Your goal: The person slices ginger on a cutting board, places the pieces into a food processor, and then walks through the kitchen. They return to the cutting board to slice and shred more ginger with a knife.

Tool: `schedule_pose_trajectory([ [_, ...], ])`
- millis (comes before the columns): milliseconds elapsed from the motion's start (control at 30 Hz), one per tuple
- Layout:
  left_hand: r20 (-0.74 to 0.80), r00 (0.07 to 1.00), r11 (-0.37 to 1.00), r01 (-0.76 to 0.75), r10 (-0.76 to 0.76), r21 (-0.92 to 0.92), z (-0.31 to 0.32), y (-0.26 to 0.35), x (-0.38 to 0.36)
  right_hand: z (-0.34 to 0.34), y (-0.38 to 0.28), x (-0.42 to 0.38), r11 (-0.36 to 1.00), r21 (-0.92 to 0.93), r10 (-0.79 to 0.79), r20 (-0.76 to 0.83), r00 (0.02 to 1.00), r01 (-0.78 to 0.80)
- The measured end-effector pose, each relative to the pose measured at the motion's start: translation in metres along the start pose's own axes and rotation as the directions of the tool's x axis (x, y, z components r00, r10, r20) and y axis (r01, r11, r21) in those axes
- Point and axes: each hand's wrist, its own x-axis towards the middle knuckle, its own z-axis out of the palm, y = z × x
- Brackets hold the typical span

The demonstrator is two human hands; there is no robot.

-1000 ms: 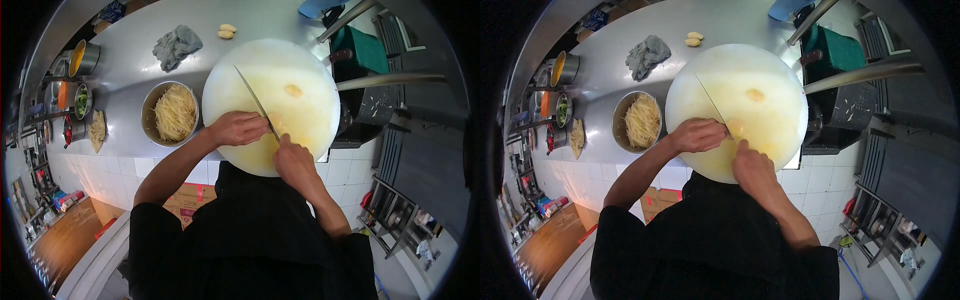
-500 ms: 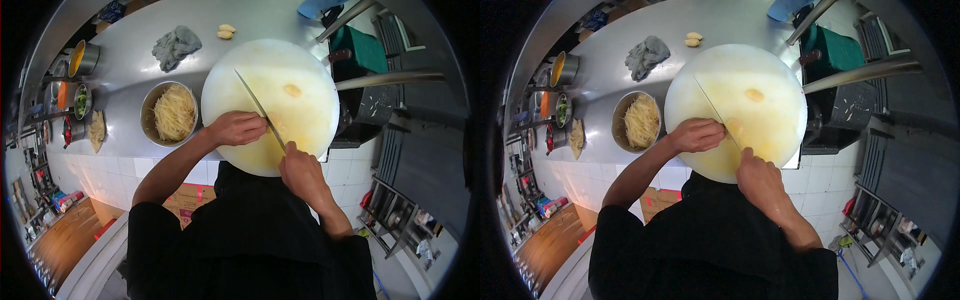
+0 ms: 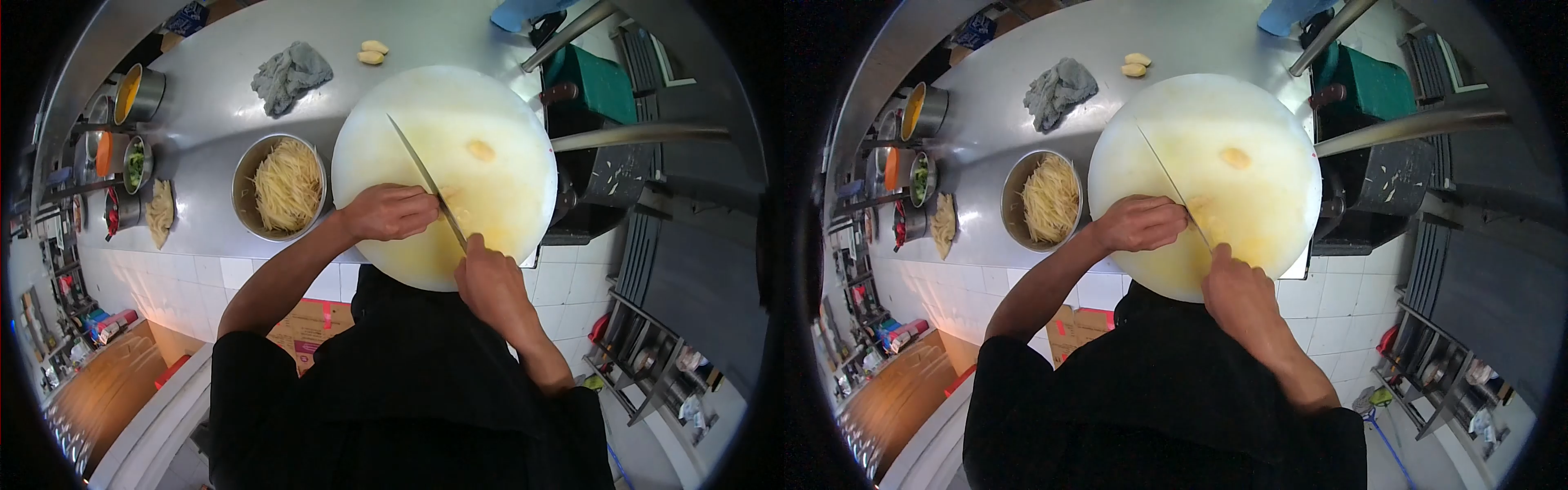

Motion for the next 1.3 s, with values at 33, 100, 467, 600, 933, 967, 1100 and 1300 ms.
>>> schedule_pose_trajectory([
  [33,-0.001,1.0,1.0,0.006,-0.006,-0.004,0.001,0.001,-0.002,-0.004,-0.002,-0.005,1.0,-0.001,0.001,0.007,1.0,-0.001],
  [100,0.014,1.0,1.0,0.002,-0.002,0.005,0.003,0.0,-0.005,-0.008,-0.005,-0.011,1.0,0.007,0.029,0.038,0.999,-0.029],
  [467,0.011,1.0,1.0,0.009,-0.008,-0.01,0.002,0.001,-0.004,-0.01,-0.005,-0.012,1.0,-0.003,0.018,0.033,0.999,-0.018],
  [600,0.017,1.0,1.0,0.013,-0.012,-0.02,0.001,0.0,-0.003,0.007,-0.001,0.006,1.0,-0.005,-0.016,-0.044,0.999,0.015],
  [933,0.033,0.999,0.999,0.025,-0.024,-0.035,0.001,0.0,-0.005,-0.006,-0.004,-0.007,1.0,0.004,-0.008,-0.008,1.0,0.008],
  [967,0.031,0.999,0.999,0.022,-0.021,-0.026,0.001,0.0,-0.004,-0.009,-0.005,-0.013,1.0,-0.007,0.012,0.015,1.0,-0.012],
  [1100,0.016,1.0,1.0,0.022,-0.022,-0.007,0.002,0.0,-0.005,-0.001,0.0,-0.005,0.999,0.01,-0.039,-0.026,0.999,0.039],
  [1300,-0.002,1.0,1.0,0.02,-0.02,-0.019,0.0,0.0,-0.003,0.02,0.014,0.033,0.994,0.072,-0.068,-0.12,0.99,0.078],
])
